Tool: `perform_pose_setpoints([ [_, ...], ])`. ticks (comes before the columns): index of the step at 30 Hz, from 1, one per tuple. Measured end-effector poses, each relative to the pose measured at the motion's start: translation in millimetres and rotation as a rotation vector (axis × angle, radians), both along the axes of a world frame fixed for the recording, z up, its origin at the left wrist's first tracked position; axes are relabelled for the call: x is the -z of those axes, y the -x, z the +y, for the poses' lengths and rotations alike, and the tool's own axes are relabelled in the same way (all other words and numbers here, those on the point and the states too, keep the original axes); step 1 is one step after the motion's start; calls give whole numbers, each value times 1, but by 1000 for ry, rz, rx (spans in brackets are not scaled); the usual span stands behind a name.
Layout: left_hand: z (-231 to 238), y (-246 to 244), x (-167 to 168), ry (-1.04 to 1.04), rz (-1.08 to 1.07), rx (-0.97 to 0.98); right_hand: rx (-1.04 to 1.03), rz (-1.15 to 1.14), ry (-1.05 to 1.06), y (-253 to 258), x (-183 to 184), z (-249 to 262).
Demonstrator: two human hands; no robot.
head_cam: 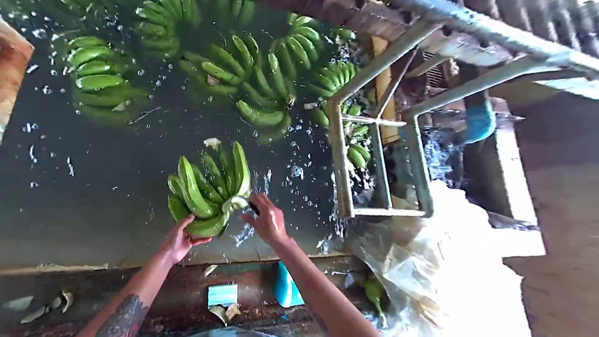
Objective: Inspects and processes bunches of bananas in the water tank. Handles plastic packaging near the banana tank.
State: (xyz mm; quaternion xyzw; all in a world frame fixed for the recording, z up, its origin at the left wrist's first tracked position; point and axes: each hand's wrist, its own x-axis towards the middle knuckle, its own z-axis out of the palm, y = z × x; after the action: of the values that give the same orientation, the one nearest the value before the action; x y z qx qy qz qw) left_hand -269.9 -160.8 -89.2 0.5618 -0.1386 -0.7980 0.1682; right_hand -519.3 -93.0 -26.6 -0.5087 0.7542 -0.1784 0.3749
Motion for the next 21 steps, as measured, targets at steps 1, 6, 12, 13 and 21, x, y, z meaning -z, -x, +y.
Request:
perform_pose_setpoints([
  [1, -7, -3, -1, -11, -9, 42, -143, 76, 12, -5, 11, -14],
  [6, -28, -22, 21, 12, -114, -67, -450, 169, -289, -27, 56, -66],
  [12, -8, -48, 47, 60, -391, -152, -218, 78, -422, -29, 98, -72],
  [13, -4, -49, 44, 87, -439, -100, -209, 70, -439, -26, 94, -73],
  [21, 21, -68, 22, 238, -347, 122, 39, -1, -114, -15, -78, 95],
])
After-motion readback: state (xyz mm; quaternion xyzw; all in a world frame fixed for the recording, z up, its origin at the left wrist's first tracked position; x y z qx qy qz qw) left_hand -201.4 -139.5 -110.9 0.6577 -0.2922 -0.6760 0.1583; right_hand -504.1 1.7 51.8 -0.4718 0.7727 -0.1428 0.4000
